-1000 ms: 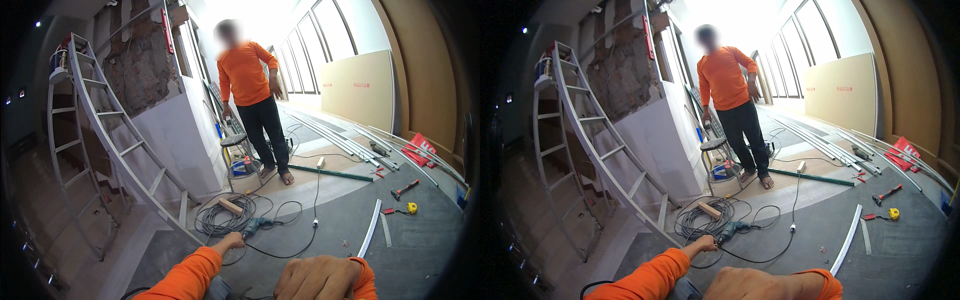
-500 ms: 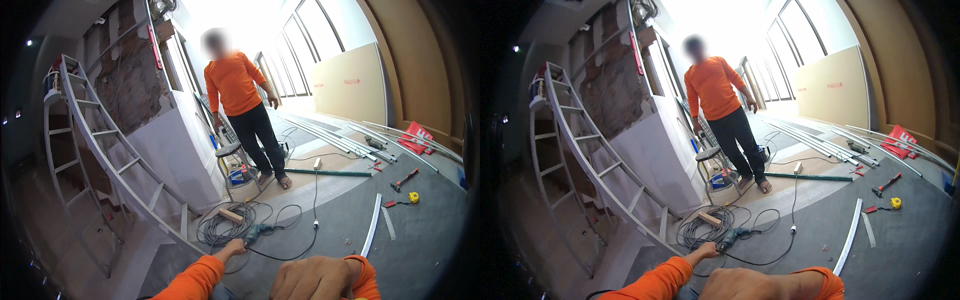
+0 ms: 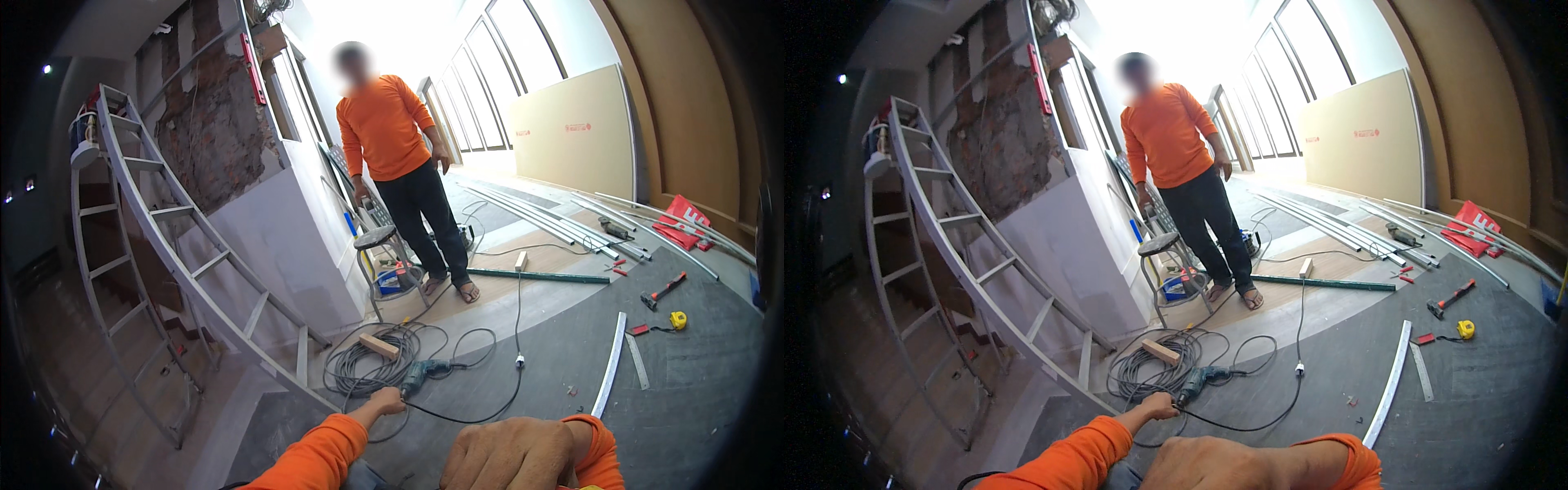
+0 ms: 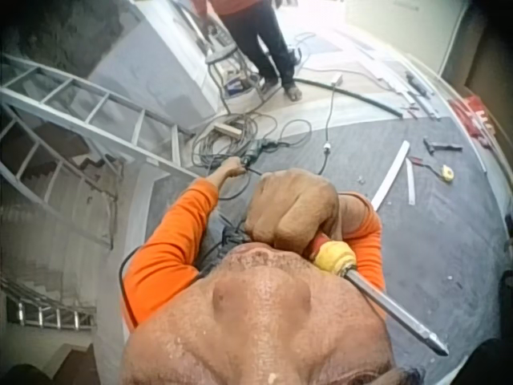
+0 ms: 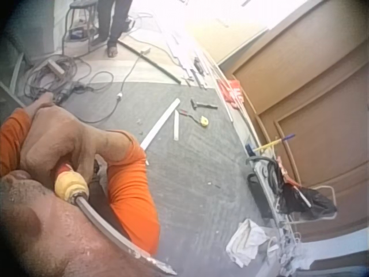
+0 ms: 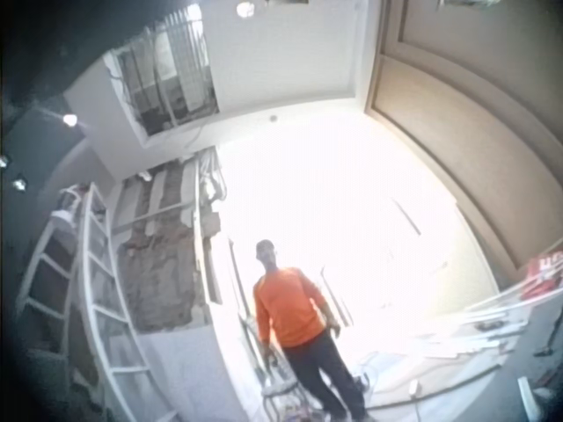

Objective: The person sits on the floor and uses a screwdriver to tighten the screws on an electrical plug, securing the wires inside. The person then picks up the plug and inspects the connection.

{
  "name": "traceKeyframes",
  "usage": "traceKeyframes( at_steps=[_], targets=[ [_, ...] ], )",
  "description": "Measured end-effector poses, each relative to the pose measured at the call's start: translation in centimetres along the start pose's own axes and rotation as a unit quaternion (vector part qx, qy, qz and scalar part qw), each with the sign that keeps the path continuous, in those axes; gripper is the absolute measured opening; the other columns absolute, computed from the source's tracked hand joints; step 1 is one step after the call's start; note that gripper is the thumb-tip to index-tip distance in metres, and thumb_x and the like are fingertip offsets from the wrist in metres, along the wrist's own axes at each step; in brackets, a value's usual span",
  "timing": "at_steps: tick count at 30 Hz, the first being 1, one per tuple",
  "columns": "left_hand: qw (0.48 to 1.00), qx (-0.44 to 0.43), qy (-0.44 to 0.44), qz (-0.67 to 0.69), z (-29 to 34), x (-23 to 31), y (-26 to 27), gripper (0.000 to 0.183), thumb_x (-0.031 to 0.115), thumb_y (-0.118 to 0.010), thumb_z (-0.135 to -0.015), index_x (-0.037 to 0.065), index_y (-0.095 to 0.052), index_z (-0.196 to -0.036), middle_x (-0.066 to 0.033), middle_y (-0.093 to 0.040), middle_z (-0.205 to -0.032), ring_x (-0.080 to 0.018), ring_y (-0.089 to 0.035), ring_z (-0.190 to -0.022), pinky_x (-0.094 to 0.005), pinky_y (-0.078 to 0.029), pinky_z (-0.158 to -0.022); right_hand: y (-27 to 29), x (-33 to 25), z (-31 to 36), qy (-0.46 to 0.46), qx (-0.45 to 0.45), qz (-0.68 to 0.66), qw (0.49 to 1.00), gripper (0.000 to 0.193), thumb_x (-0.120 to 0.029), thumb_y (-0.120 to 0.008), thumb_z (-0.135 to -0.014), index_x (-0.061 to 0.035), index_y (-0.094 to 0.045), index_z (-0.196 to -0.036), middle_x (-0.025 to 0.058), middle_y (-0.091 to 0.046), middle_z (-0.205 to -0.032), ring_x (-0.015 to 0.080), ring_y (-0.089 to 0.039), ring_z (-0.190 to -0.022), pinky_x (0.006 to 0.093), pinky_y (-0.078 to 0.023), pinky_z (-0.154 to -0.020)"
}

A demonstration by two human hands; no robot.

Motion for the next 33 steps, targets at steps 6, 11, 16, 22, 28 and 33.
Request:
traceKeyframes(
  at_steps=[6,11,16,22,28,33],
  targets=[
    [1.0,0.001,-0.007,0.014,0.1,0.1,0.0,0.035,0.029,-0.067,-0.084,0.004,-0.077,-0.106,-0.0163,-0.076,-0.098,-0.0292,-0.075,-0.087,-0.0401,-0.057,-0.077,-0.1,0.1,0.3,0.011,-0.01,-0.01,1.0,0.056,-0.043,-0.057,-0.105,-0.0054,-0.054,-0.063,0.0052,-0.047,-0.054,0.0196,-0.044,-0.04,0.0344,-0.03,-0.04],
    [1.0,0.0,-0.008,0.021,1.3,0.9,0.6,0.039,0.029,-0.068,-0.084,0.005,-0.075,-0.114,-0.0158,-0.077,-0.102,-0.028,-0.075,-0.088,-0.0396,-0.057,-0.077,0.1,0.4,0.4,0.023,-0.027,-0.014,0.999,0.049,-0.041,-0.066,-0.099,-0.0057,-0.057,-0.066,0.0044,-0.051,-0.057,0.0192,-0.049,-0.042,0.0332,-0.033,-0.041],
    [1.0,-0.01,-0.008,0.018,1.5,1.0,0.6,0.043,0.029,-0.069,-0.086,0.006,-0.072,-0.121,-0.0158,-0.076,-0.106,-0.0278,-0.074,-0.087,-0.0393,-0.057,-0.076,0.0,0.7,0.4,0.048,-0.049,-0.016,0.998,0.043,-0.039,-0.075,-0.094,-0.006,-0.061,-0.069,0.0036,-0.056,-0.06,0.0189,-0.054,-0.044,0.032,-0.037,-0.042],
    [1.0,-0.022,-0.007,0.012,0.9,0.8,0.2,0.042,0.03,-0.07,-0.087,0.006,-0.073,-0.121,-0.0149,-0.076,-0.105,-0.0271,-0.074,-0.087,-0.0391,-0.057,-0.076,-0.1,1.1,0.5,0.074,-0.075,-0.014,0.994,0.04,-0.037,-0.081,-0.089,-0.0062,-0.064,-0.071,0.0031,-0.059,-0.062,0.0186,-0.058,-0.046,0.0311,-0.04,-0.042],
    [1.0,-0.008,-0.025,0.001,1.1,1.1,0.5,0.041,0.033,-0.071,-0.087,0.008,-0.073,-0.119,-0.013,-0.076,-0.101,-0.0255,-0.074,-0.086,-0.0393,-0.056,-0.075,-0.2,0.8,0.3,0.048,-0.054,-0.018,0.997,0.04,-0.037,-0.081,-0.09,-0.0061,-0.064,-0.071,0.0032,-0.059,-0.062,0.0186,-0.057,-0.046,0.0311,-0.04,-0.042],
    [1.0,-0.007,-0.028,0.013,1.3,1.1,0.6,0.04,0.033,-0.071,-0.087,0.007,-0.073,-0.117,-0.0122,-0.076,-0.1,-0.025,-0.074,-0.085,-0.0387,-0.056,-0.075,-0.4,0.7,0.3,0.04,-0.049,-0.018,0.998,0.04,-0.037,-0.08,-0.09,-0.006,-0.064,-0.071,0.0034,-0.059,-0.062,0.0186,-0.057,-0.046,0.0311,-0.04,-0.042]
  ],
)
Point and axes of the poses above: each hand's wrist, its own z-axis away from the middle knuckle, its own y-axis out of the back of the hand, x = y × z, the point moved 10 cm from there along -z, towards the middle knuckle
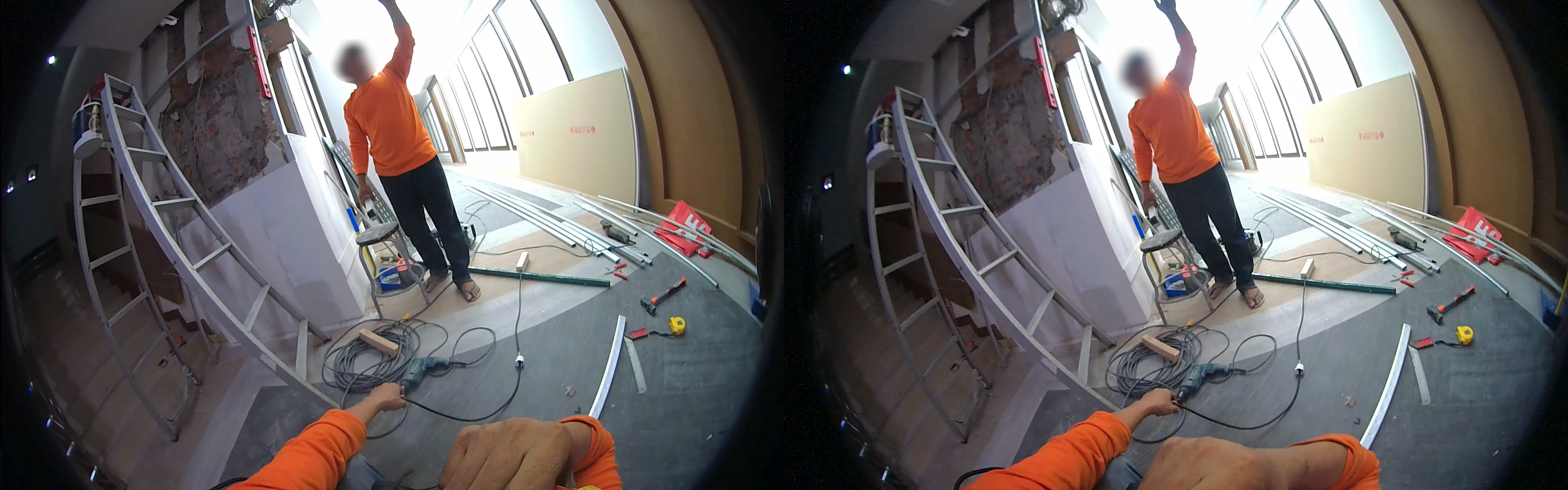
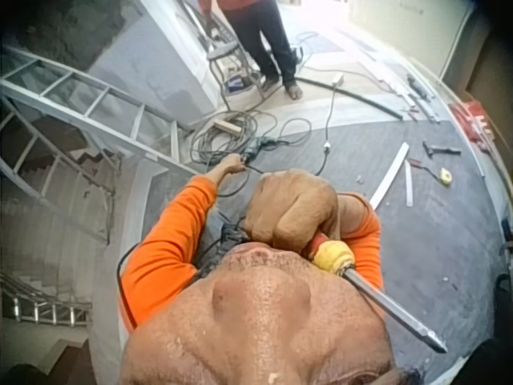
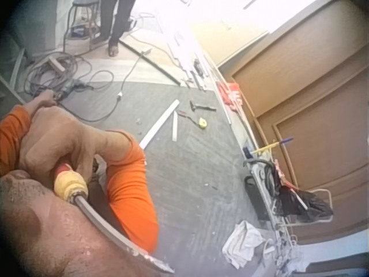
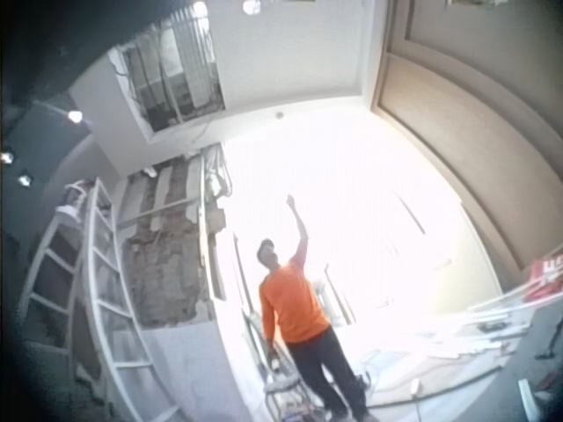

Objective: The person sits on the floor and uses a screwdriver to tighten the screws on an electrical plug, securing the wires inside. The person then picks up the plug and inspects the connection.

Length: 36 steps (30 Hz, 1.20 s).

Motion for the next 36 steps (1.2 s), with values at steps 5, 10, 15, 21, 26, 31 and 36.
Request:
traceKeyframes(
  at_steps=[5,10,15,21,26,31,36],
  targets=[
    [1.0,-0.007,0.006,0.007,-0.09,0.05,-0.02,0.039,0.033,-0.071,-0.088,0.007,-0.074,-0.116,-0.0128,-0.076,-0.101,-0.0253,-0.074,-0.086,-0.0383,-0.056,-0.075,0.07,0.05,-0.05,-0.007,0.005,-0.003,1.0,0.04,-0.037,-0.08,-0.09,-0.0059,-0.064,-0.071,0.0035,-0.059,-0.062,0.0186,-0.057,-0.046,0.0311,-0.04,-0.042],
    [1.0,0.002,0.003,-0.007,-0.09,0.17,0.18,0.04,0.033,-0.07,-0.088,0.007,-0.073,-0.118,-0.0138,-0.076,-0.104,-0.0259,-0.074,-0.088,-0.0385,-0.056,-0.078,0.06,0.1,-0.08,-0.011,0.008,-0.005,1.0,0.04,-0.037,-0.079,-0.091,-0.0058,-0.064,-0.071,0.0036,-0.059,-0.062,0.0186,-0.057,-0.046,0.0311,-0.04,-0.042],
    [1.0,0.0,0.009,-0.003,-0.25,-0.06,-0.03,0.041,0.034,-0.071,-0.087,0.007,-0.073,-0.118,-0.0136,-0.076,-0.106,-0.026,-0.074,-0.092,-0.039,-0.056,-0.079,0.08,0.19,-0.03,-0.014,0.01,-0.007,1.0,0.04,-0.037,-0.079,-0.091,-0.0057,-0.064,-0.071,0.0038,-0.059,-0.062,0.0186,-0.057,-0.046,0.0311,-0.04,-0.042],
    [1.0,-0.005,0.004,0.004,0.01,0.14,0.13,0.041,0.033,-0.071,-0.086,0.007,-0.073,-0.118,-0.0138,-0.076,-0.106,-0.0268,-0.074,-0.092,-0.0395,-0.056,-0.08,0.16,0.31,-0.03,-0.017,0.013,-0.009,1.0,0.04,-0.037,-0.078,-0.092,-0.0056,-0.064,-0.071,0.0039,-0.059,-0.061,0.0186,-0.057,-0.046,0.0312,-0.04,-0.042],
    [1.0,0.002,0.001,-0.003,-0.06,0.24,0.19,0.042,0.033,-0.071,-0.086,0.007,-0.073,-0.119,-0.0143,-0.076,-0.105,-0.0271,-0.074,-0.091,-0.0398,-0.056,-0.079,0.06,0.28,-0.09,-0.018,0.013,-0.009,1.0,0.04,-0.037,-0.078,-0.092,-0.0055,-0.064,-0.071,0.0041,-0.059,-0.061,0.0186,-0.057,-0.046,0.0312,-0.04,-0.042],
    [1.0,-0.005,-0.002,-0.003,0.51,0.73,0.43,0.039,0.032,-0.07,-0.086,0.006,-0.075,-0.115,-0.0148,-0.076,-0.101,-0.0269,-0.074,-0.09,-0.0396,-0.056,-0.078,0.24,0.31,-0.09,-0.02,0.018,-0.012,1.0,0.04,-0.037,-0.077,-0.092,-0.0054,-0.064,-0.071,0.0042,-0.059,-0.061,0.0186,-0.056,-0.046,0.0312,-0.04,-0.042],
    [1.0,0.017,-0.014,-0.015,-0.32,0.18,0.17,0.037,0.032,-0.069,-0.086,0.006,-0.075,-0.113,-0.0141,-0.076,-0.1,-0.0271,-0.074,-0.09,-0.0394,-0.056,-0.077,0.19,0.35,-0.14,-0.022,0.019,-0.013,1.0,0.041,-0.037,-0.077,-0.093,-0.0053,-0.064,-0.071,0.0043,-0.059,-0.061,0.0186,-0.056,-0.046,0.0312,-0.04,-0.042]
  ],
)
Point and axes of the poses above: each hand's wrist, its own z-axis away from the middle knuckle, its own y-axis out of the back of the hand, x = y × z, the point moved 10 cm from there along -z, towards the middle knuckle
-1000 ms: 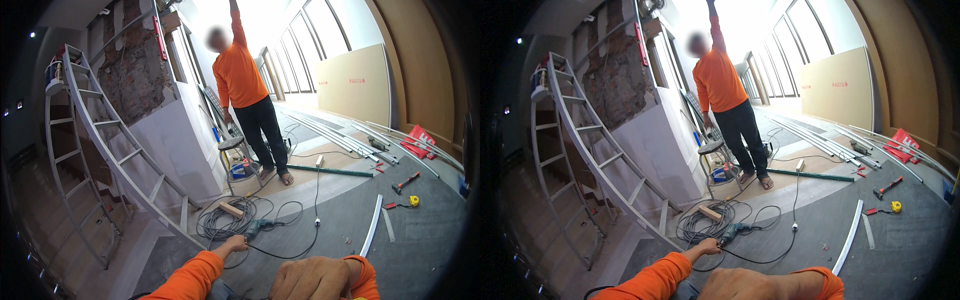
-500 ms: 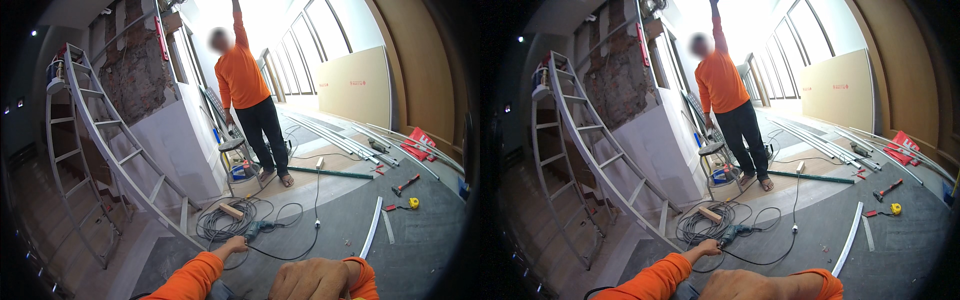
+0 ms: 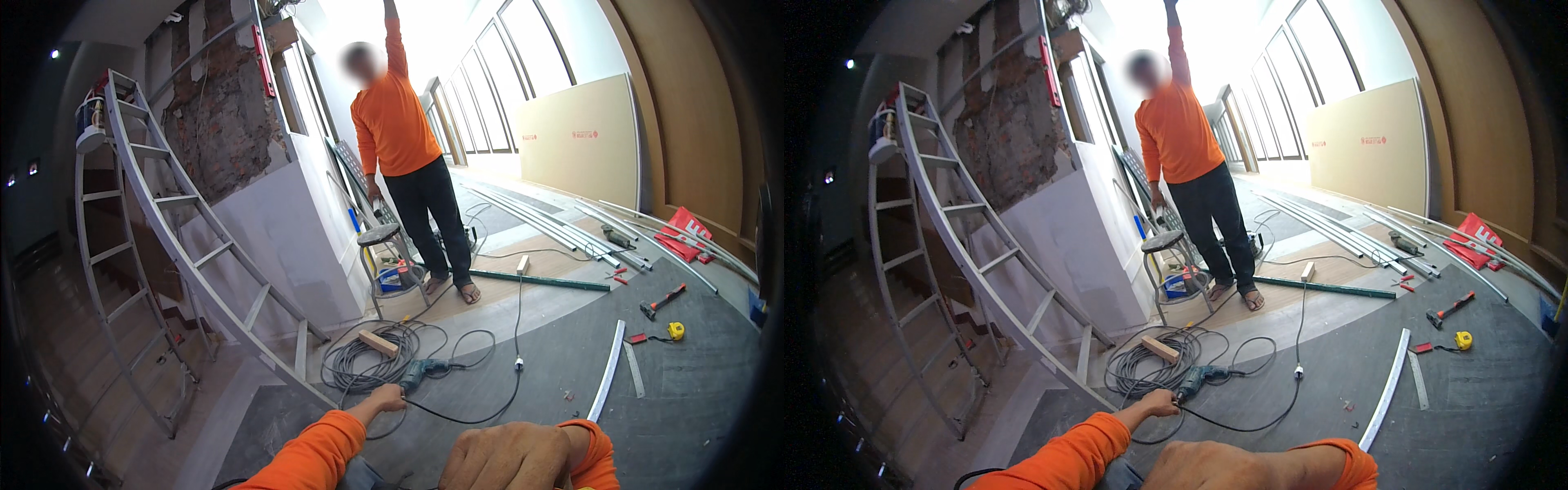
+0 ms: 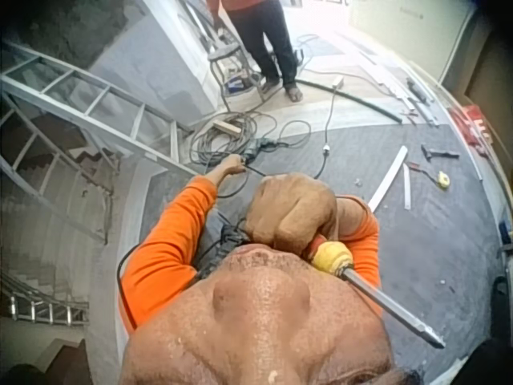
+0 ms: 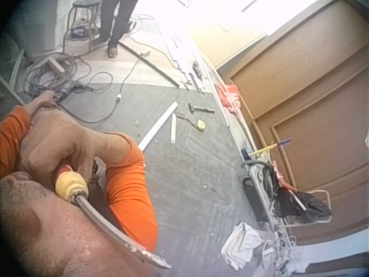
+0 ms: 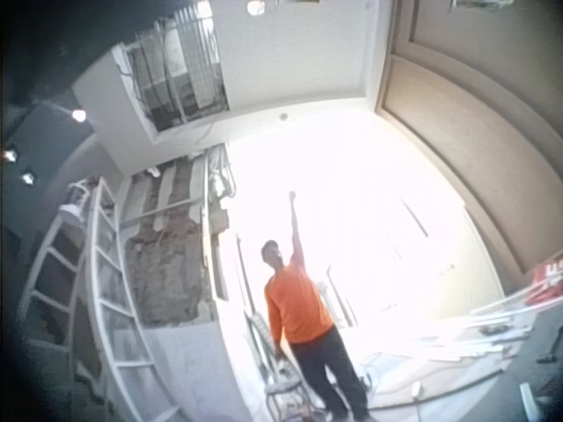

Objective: The person sits on the floor and uses a screwdriver to tighten the screws on an electrical plug, securing the wires inside. The person then picks up the plug and inspects the connection.

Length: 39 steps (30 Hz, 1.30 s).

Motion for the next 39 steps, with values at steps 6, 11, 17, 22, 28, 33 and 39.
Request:
traceKeyframes(
  at_steps=[6,11,17,22,28,33,39],
  targets=[
    [1.0,0.007,-0.003,0.009,0.12,0.15,0.14,0.039,0.032,-0.069,-0.088,0.007,-0.073,-0.117,-0.0143,-0.076,-0.104,-0.0271,-0.074,-0.091,-0.0392,-0.056,-0.079,-0.03,0.17,0.09,-0.003,0.002,-0.001,1.0,0.041,-0.037,-0.076,-0.093,-0.0052,-0.064,-0.071,0.0045,-0.059,-0.061,0.0186,-0.056,-0.046,0.0312,-0.04,-0.042],
    [1.0,0.007,-0.004,0.0,-0.27,-0.36,-0.22,0.039,0.031,-0.069,-0.088,0.006,-0.073,-0.117,-0.0145,-0.076,-0.102,-0.0271,-0.074,-0.089,-0.0393,-0.056,-0.078,-0.06,0.31,0.11,-0.003,0.001,-0.004,1.0,0.041,-0.037,-0.076,-0.093,-0.0051,-0.064,-0.071,0.0046,-0.059,-0.061,0.0186,-0.056,-0.046,0.0313,-0.039,-0.042],
    [1.0,-0.016,0.004,0.006,0.15,0.19,0.0,0.041,0.033,-0.07,-0.086,0.005,-0.073,-0.116,-0.0147,-0.076,-0.1,-0.0272,-0.074,-0.087,-0.0394,-0.055,-0.078,0.14,0.4,0.15,-0.006,0.004,-0.005,1.0,0.041,-0.037,-0.076,-0.094,-0.005,-0.064,-0.071,0.0048,-0.058,-0.061,0.0186,-0.056,-0.046,0.0313,-0.039,-0.042],
    [1.0,0.004,-0.011,-0.015,0.41,0.45,0.25,0.046,0.035,-0.071,-0.086,0.006,-0.072,-0.123,-0.0153,-0.076,-0.109,-0.027,-0.075,-0.093,-0.0385,-0.056,-0.08,0.16,0.42,0.24,-0.005,0.006,-0.008,1.0,0.041,-0.038,-0.075,-0.094,-0.0049,-0.064,-0.071,0.0049,-0.058,-0.061,0.0186,-0.056,-0.046,0.0313,-0.039,-0.042],
    [1.0,-0.026,0.015,0.005,0.62,0.42,-0.01,0.051,0.035,-0.071,-0.087,0.006,-0.068,-0.129,-0.0155,-0.075,-0.114,-0.0275,-0.074,-0.096,-0.0389,-0.057,-0.083,0.27,0.58,0.2,-0.008,0.009,-0.007,1.0,0.041,-0.038,-0.075,-0.095,-0.0048,-0.064,-0.071,0.0051,-0.058,-0.061,0.0186,-0.055,-0.046,0.0313,-0.039,-0.042],
    [1.0,-0.026,0.013,0.002,0.33,0.12,-0.28,0.052,0.033,-0.071,-0.087,0.005,-0.068,-0.13,-0.0162,-0.074,-0.116,-0.0278,-0.074,-0.096,-0.0391,-0.057,-0.082,0.32,0.65,0.26,-0.006,0.009,-0.01,1.0,0.041,-0.038,-0.074,-0.095,-0.0047,-0.064,-0.071,0.0052,-0.058,-0.061,0.0186,-0.055,-0.046,0.0313,-0.039,-0.042],
    [1.0,-0.021,0.007,-0.002,0.24,0.21,-0.37,0.05,0.031,-0.07,-0.087,0.005,-0.068,-0.13,-0.0164,-0.074,-0.117,-0.0281,-0.074,-0.097,-0.0394,-0.057,-0.082,0.47,0.77,0.3,-0.007,0.012,-0.012,1.0,0.042,-0.038,-0.074,-0.095,-0.0046,-0.064,-0.071,0.0054,-0.058,-0.061,0.0187,-0.055,-0.046,0.0314,-0.039,-0.042]
  ],
)
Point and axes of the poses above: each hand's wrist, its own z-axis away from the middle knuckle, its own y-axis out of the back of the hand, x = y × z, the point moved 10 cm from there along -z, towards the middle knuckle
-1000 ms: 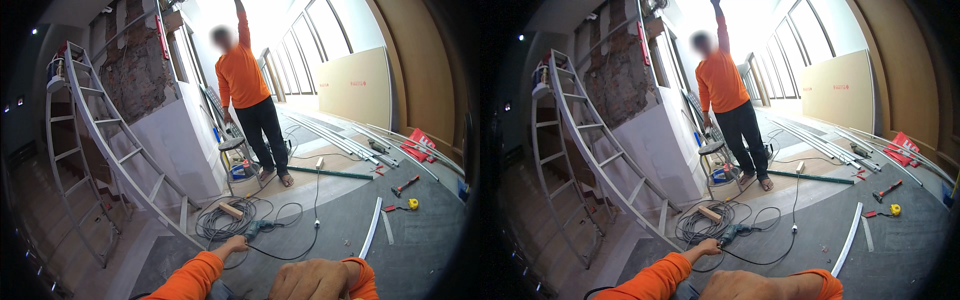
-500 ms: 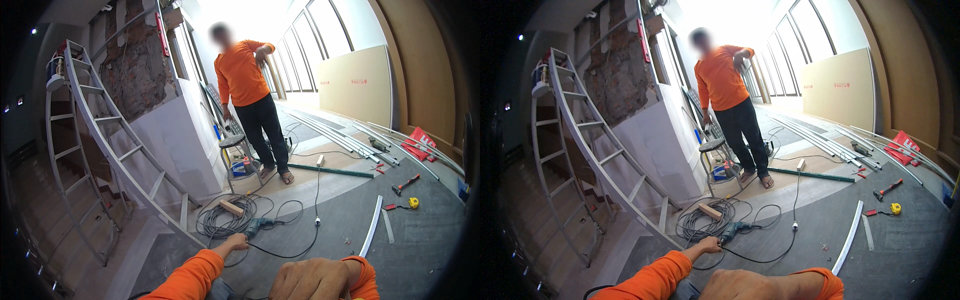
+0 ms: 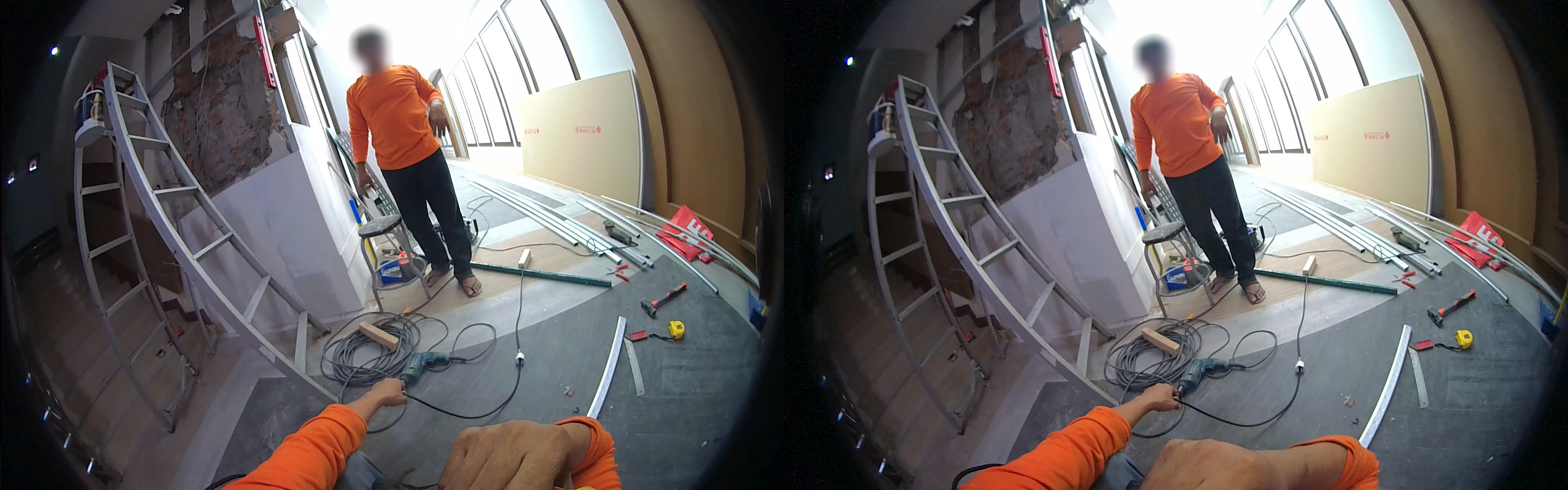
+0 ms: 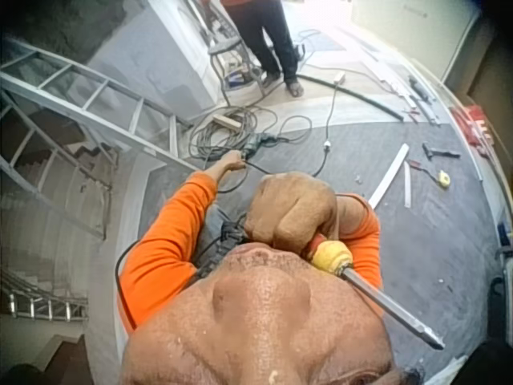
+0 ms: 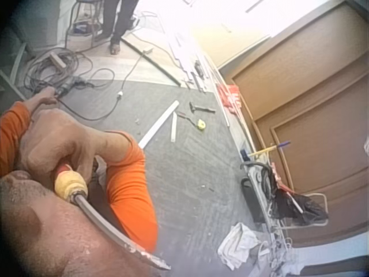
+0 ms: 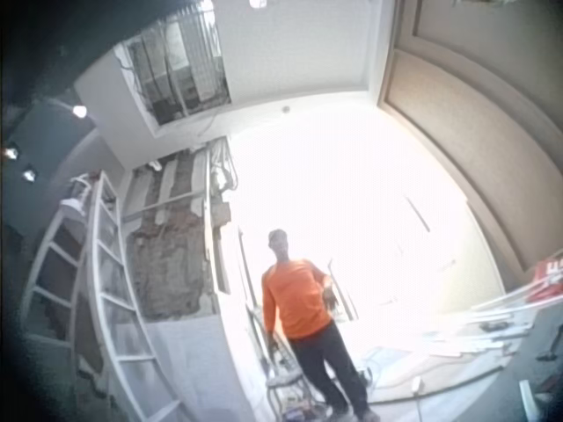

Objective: The person sits on the floor and uses a screwdriver to tighten the screws on an electrical plug, securing the wires inside. The person then picks up the plug and inspects the connection.

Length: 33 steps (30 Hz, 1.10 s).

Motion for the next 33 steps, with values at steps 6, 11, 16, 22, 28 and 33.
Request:
traceKeyframes(
  at_steps=[6,11,16,22,28,33],
  targets=[
    [1.0,0.007,-0.005,-0.009,-0.1,0.1,0.2,0.048,0.03,-0.071,-0.086,0.006,-0.069,-0.127,-0.0159,-0.074,-0.117,-0.0287,-0.074,-0.099,-0.0399,-0.057,-0.083,0.1,0.0,0.1,0.001,0.001,0.0,1.0,0.042,-0.038,-0.073,-0.096,-0.0045,-0.064,-0.071,0.0056,-0.058,-0.061,0.0187,-0.055,-0.046,0.0314,-0.039,-0.042],
    [1.0,0.021,-0.013,-0.013,-0.6,-0.4,-0.1,0.044,0.029,-0.07,-0.086,0.007,-0.071,-0.124,-0.0157,-0.075,-0.113,-0.0291,-0.074,-0.098,-0.0407,-0.056,-0.083,0.1,0.0,0.1,0.002,0.002,-0.002,1.0,0.042,-0.038,-0.073,-0.096,-0.0044,-0.064,-0.071,0.0057,-0.058,-0.06,0.0187,-0.055,-0.046,0.0314,-0.039,-0.042],
    [1.0,0.011,-0.003,-0.007,-0.6,-0.5,-0.2,0.042,0.03,-0.07,-0.086,0.007,-0.072,-0.121,-0.0156,-0.075,-0.109,-0.0289,-0.074,-0.098,-0.0407,-0.056,-0.083,0.1,-0.1,0.1,0.003,0.0,-0.002,1.0,0.042,-0.038,-0.072,-0.096,-0.0043,-0.064,-0.071,0.0058,-0.058,-0.06,0.0187,-0.055,-0.046,0.0314,-0.039,-0.042],
    [1.0,0.021,-0.006,-0.009,-0.5,-0.2,0.1,0.044,0.034,-0.071,-0.085,0.008,-0.072,-0.121,-0.0152,-0.075,-0.11,-0.029,-0.073,-0.099,-0.0411,-0.056,-0.084,0.0,-0.1,0.1,0.002,0.001,-0.002,1.0,0.043,-0.038,-0.072,-0.097,-0.0042,-0.065,-0.071,0.006,-0.058,-0.06,0.0187,-0.055,-0.046,0.0314,-0.039,-0.042],
    [0.999,0.029,-0.017,-0.017,-0.6,-0.3,0.2,0.047,0.035,-0.071,-0.086,0.008,-0.071,-0.124,-0.0151,-0.075,-0.113,-0.0292,-0.073,-0.1,-0.0412,-0.056,-0.086,-0.2,-0.1,0.1,0.003,0.0,-0.001,1.0,0.043,-0.038,-0.071,-0.097,-0.0041,-0.065,-0.071,0.0062,-0.058,-0.06,0.0187,-0.054,-0.046,0.0315,-0.039,-0.042],
    [0.999,0.031,-0.014,-0.012,-0.7,-0.5,0.1,0.045,0.035,-0.071,-0.085,0.008,-0.072,-0.122,-0.0151,-0.075,-0.11,-0.0282,-0.074,-0.097,-0.0406,-0.056,-0.083,0.0,0.0,0.0,0.002,0.004,-0.002,1.0,0.043,-0.038,-0.071,-0.098,-0.004,-0.065,-0.071,0.0063,-0.058,-0.06,0.0187,-0.054,-0.046,0.0315,-0.039,-0.042]
  ],
)
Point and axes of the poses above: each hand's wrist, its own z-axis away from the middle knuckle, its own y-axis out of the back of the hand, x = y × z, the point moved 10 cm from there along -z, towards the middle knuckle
